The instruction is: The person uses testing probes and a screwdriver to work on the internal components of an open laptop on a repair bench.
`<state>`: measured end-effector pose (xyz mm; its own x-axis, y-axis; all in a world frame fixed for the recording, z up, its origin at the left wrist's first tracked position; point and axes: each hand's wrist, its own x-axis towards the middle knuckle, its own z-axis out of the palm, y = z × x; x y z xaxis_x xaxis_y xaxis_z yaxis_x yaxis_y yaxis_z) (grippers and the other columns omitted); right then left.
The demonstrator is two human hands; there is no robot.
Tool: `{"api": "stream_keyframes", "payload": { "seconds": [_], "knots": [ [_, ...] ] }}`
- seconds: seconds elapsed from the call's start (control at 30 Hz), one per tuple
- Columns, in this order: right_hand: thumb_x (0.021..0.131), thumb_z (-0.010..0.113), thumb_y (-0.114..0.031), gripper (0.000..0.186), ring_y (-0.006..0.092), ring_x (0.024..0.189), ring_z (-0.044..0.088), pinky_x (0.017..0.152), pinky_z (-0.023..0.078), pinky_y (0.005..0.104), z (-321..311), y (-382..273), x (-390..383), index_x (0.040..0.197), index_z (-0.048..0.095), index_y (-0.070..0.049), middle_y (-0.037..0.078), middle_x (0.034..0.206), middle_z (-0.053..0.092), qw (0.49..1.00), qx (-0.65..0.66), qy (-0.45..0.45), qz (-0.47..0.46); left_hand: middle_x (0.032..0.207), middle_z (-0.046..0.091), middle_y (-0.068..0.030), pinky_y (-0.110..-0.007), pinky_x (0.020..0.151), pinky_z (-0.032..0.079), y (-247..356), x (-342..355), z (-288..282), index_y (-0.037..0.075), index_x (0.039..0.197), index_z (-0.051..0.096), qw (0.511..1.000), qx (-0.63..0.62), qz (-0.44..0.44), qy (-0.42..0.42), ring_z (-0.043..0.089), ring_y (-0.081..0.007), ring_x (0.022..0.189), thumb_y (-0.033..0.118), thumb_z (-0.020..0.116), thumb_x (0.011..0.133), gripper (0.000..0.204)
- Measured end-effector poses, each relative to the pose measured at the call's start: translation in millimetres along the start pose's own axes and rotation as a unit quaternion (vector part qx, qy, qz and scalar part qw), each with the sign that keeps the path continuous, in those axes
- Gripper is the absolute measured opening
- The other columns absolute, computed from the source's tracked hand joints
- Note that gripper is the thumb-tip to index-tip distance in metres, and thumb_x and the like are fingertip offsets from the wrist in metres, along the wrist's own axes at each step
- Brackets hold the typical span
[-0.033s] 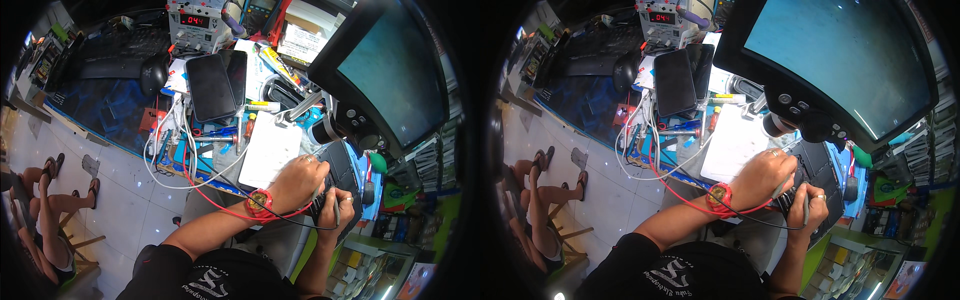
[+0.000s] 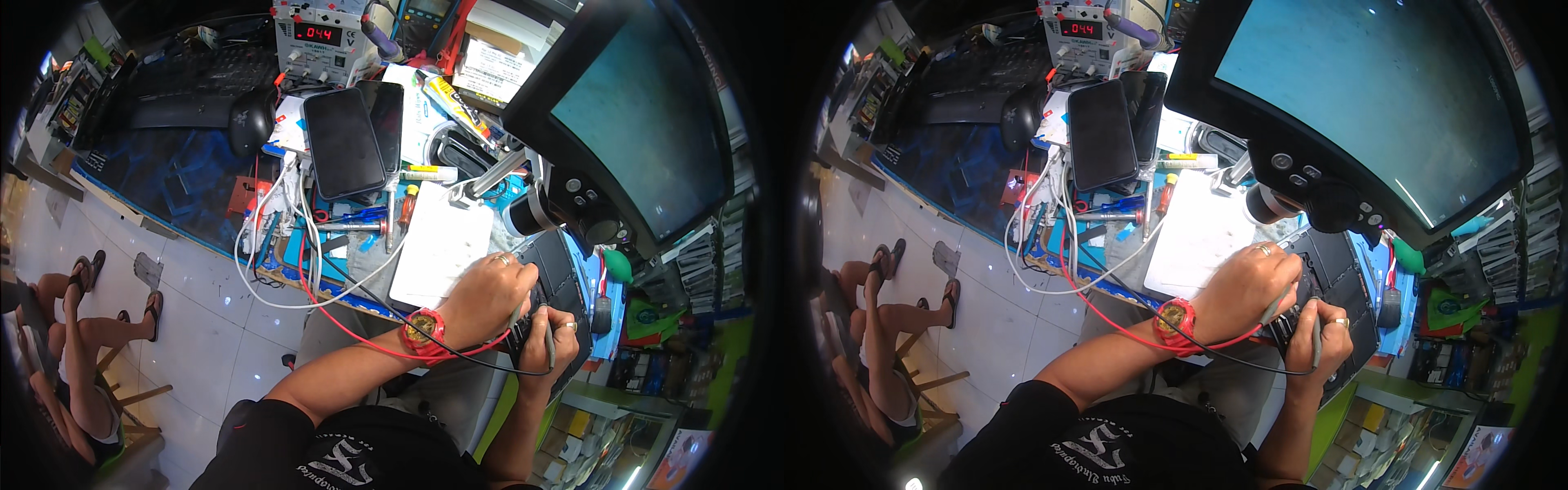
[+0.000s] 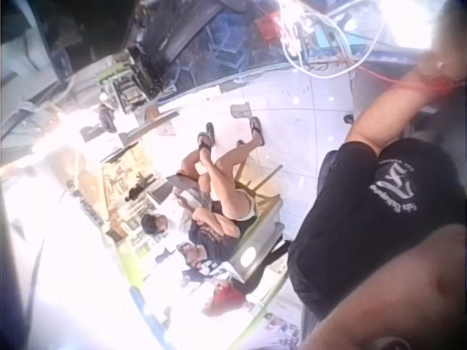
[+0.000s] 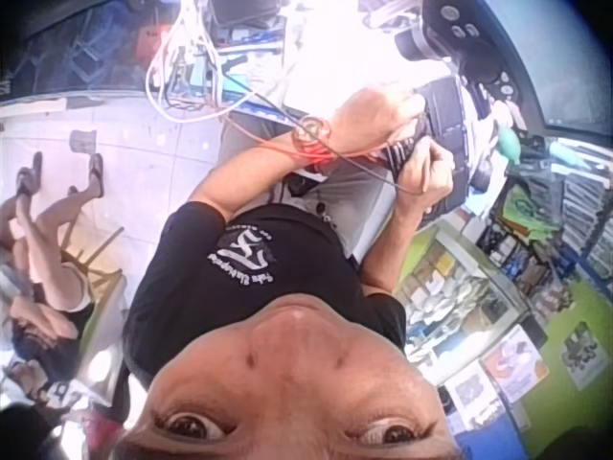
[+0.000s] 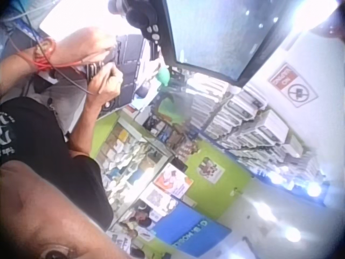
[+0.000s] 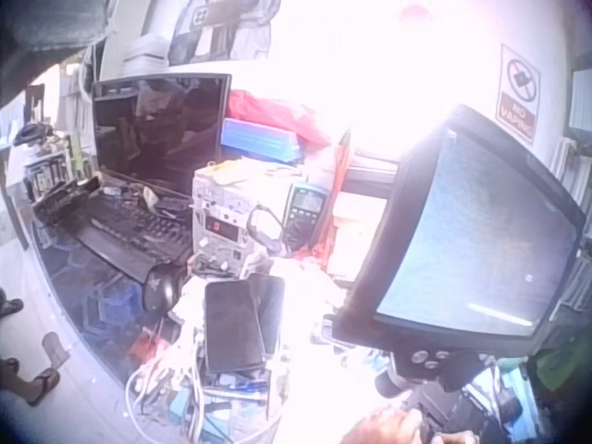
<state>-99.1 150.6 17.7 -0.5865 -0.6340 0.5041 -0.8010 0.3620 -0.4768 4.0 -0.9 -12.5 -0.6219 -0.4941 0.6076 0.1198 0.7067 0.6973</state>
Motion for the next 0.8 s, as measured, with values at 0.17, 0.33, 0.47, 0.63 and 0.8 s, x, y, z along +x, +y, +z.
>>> {"api": "stream_keyframes", "payload": {
  "seconds": [0.17, 0.33, 0.47, 0.63, 0.8],
  "knots": [
    [0.101, 0.073, -0.006, 0.012, 0.0363, 0.073, 0.073, 0.068, 0.056, 0.0452, 1.1, -0.2, -0.4, 0.096, 0.072, 0.004, 0.021, 0.084, 0.075, 1.0, 0.001, 0.007, -0.007, 0.092, 0.069, -0.0198, -0.049, 0.087, 0.057, -1.4, -0.6, 1.6, -0.001, 0.1, 0.063, 1.0, 0.0, 0.002, 0.005, 0.07, -0.039, 0.092, 0.007, 0.074, 0.09, 0.017],
    [0.102, 0.073, -0.006, 0.012, 0.0361, 0.073, 0.073, 0.068, 0.056, 0.0451, 1.1, 0.4, -0.1, 0.096, 0.072, 0.004, 0.021, 0.084, 0.075, 1.0, 0.002, 0.006, -0.008, 0.092, 0.069, -0.0203, -0.049, 0.087, 0.057, -1.3, -0.9, 1.4, -0.002, 0.1, 0.063, 1.0, 0.003, 0.002, 0.001, 0.07, -0.039, 0.092, 0.008, 0.074, 0.091, 0.017],
    [0.101, 0.073, -0.006, 0.012, 0.0362, 0.072, 0.073, 0.068, 0.055, 0.0452, 0.9, 1.3, 0.3, 0.096, 0.072, 0.004, 0.021, 0.084, 0.075, 1.0, -0.001, 0.005, -0.009, 0.092, 0.069, -0.0204, -0.049, 0.087, 0.057, -1.1, -0.5, 1.5, -0.002, 0.101, 0.063, 1.0, 0.005, 0.004, 0.003, 0.07, -0.0392, 0.092, 0.008, 0.074, 0.091, 0.018],
    [0.101, 0.073, -0.007, 0.012, 0.0364, 0.072, 0.074, 0.067, 0.055, 0.0455, 1.2, -1.4, 0.6, 0.096, 0.073, 0.004, 0.022, 0.084, 0.075, 1.0, 0.002, 0.004, -0.005, 0.093, 0.069, -0.0204, -0.049, 0.087, 0.057, -1.7, -1.2, 1.6, -0.002, 0.101, 0.063, 1.0, 0.003, 0.001, 0.002, 0.07, -0.0392, 0.092, 0.008, 0.074, 0.091, 0.018],
    [0.101, 0.073, -0.006, 0.011, 0.0365, 0.072, 0.074, 0.068, 0.056, 0.0451, 0.8, -3.7, 0.1, 0.095, 0.073, 0.004, 0.022, 0.084, 0.075, 1.0, -0.001, 0.002, -0.007, 0.093, 0.069, -0.0197, -0.049, 0.087, 0.057, 0.1, -1.5, -2.2, -0.001, 0.1, 0.062, 1.0, 0.002, -0.002, -0.002, 0.07, -0.0388, 0.093, 0.008, 0.075, 0.09, 0.018]
  ]
}}
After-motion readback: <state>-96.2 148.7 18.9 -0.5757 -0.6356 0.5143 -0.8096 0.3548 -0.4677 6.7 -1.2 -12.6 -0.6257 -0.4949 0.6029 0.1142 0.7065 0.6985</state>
